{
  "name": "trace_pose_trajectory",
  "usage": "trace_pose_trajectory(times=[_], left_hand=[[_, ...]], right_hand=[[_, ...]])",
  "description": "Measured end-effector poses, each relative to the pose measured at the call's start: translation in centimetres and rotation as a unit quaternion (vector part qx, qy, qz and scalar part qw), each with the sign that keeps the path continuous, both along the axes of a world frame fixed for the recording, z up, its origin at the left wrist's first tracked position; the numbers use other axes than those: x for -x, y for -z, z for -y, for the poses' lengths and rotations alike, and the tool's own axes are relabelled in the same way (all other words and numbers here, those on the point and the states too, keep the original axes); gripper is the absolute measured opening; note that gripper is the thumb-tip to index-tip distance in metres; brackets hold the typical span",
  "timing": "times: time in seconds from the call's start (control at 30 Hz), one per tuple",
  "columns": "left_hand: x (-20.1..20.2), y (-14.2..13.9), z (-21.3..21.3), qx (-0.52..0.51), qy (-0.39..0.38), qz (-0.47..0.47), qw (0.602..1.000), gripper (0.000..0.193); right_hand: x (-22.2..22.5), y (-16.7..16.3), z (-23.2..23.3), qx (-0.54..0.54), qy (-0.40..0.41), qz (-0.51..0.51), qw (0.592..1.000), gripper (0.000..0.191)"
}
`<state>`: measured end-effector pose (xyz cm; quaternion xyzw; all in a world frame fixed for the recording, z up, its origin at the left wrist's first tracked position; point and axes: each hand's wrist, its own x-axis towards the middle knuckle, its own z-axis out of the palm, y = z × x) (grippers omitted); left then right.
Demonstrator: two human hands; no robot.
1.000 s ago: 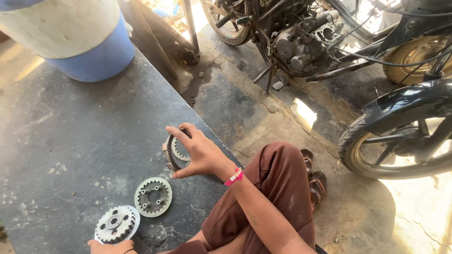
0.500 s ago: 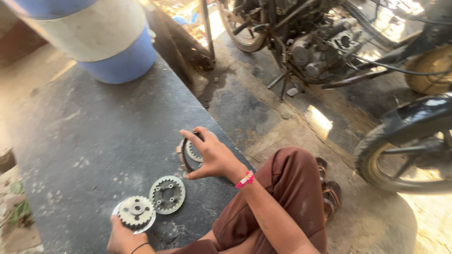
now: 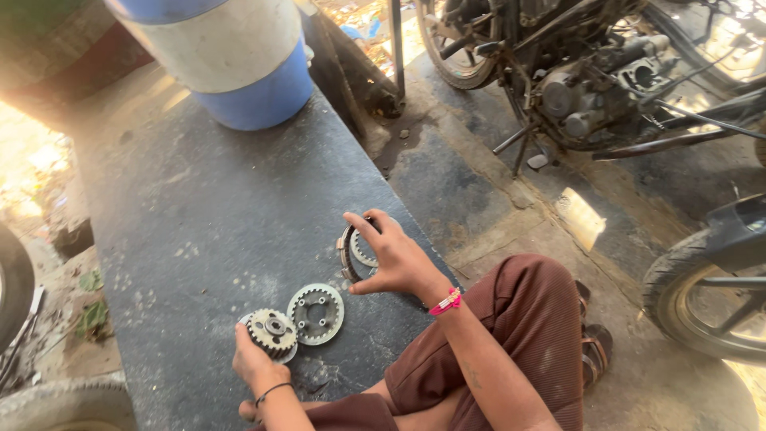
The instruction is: The person assembles a motorcycle clutch by stacking friction and steel plates into a clutch hub and then fitting the pressure plate on top.
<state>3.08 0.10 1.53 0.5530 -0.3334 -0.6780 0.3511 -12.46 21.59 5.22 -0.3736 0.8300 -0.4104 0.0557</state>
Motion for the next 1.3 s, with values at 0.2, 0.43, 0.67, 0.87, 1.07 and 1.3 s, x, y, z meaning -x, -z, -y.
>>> trace_pose_trajectory(times=[0.2, 0.43, 0.67, 0.87, 1.07, 1.3], left_hand=[[-0.2, -0.3, -0.6, 0.054, -0.041, -0.041, 0.997, 0.044], [-1.2, 0.0, 0.3, 0.059, -0.002, -0.246, 0.967, 0.056], [-1.0, 0.0, -0.9, 0.06, 0.079, -0.37, 0.924, 0.084], [-1.6, -1.0, -1.9, 0.114, 0.143, -0.403, 0.897, 0.101], [-1.8, 0.0, -1.4, 0.05, 0.162, -0.434, 0.885, 0.093], [-1.7, 0.6, -1.4, -0.01, 0.157, -0.452, 0.878, 0.087]], right_hand=[[-0.2, -0.5, 0.1, -0.004, 0.002, 0.008, 1.0, 0.12], [0.0, 0.4, 0.8, -0.01, -0.008, -0.023, 1.0, 0.121], [-0.4, 2.2, 0.7, -0.059, -0.018, -0.02, 0.998, 0.122], [-0.8, 2.9, 1.2, -0.121, -0.015, -0.004, 0.993, 0.123], [-1.7, 3.7, 2.4, -0.196, -0.04, 0.001, 0.98, 0.123], [-4.2, 4.4, 4.0, -0.298, -0.103, -0.065, 0.947, 0.124]])
